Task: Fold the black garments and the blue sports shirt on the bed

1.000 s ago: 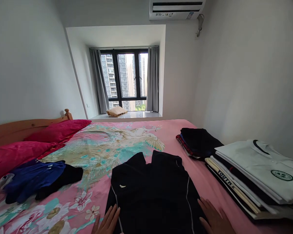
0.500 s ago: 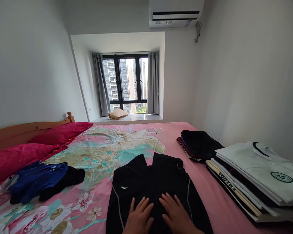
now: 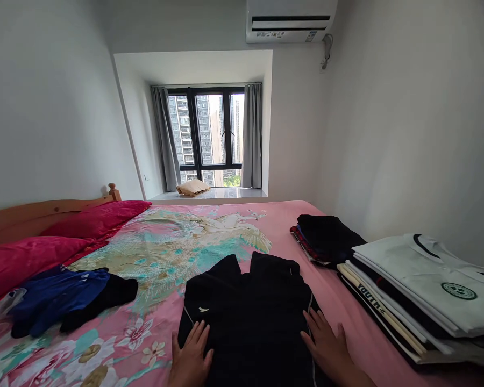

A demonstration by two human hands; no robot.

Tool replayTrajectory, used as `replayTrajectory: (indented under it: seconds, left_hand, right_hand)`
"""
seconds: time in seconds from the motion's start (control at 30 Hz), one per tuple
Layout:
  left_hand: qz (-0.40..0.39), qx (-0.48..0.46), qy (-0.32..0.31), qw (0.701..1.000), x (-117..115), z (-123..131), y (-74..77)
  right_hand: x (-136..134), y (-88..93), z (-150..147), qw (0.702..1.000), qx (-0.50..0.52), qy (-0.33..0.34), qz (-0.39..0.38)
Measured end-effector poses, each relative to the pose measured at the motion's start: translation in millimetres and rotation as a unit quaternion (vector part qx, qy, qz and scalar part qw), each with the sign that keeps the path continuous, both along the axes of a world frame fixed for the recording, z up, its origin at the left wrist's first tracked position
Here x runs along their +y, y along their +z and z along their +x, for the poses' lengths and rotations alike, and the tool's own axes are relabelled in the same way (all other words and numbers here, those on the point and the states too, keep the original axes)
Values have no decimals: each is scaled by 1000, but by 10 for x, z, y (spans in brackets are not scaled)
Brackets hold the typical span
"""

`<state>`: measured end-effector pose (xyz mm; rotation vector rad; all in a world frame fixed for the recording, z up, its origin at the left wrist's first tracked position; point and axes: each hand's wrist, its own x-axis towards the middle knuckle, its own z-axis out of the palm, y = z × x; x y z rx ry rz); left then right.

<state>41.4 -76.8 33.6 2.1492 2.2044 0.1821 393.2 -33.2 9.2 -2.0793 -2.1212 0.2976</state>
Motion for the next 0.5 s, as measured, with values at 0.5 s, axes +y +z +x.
replayTrajectory:
  seconds: [0.5]
  left_hand:
    - [-9,2,3,1000,-115,-427,-176]
  right_hand:
    - [-27,-224,375,999,7,3,32]
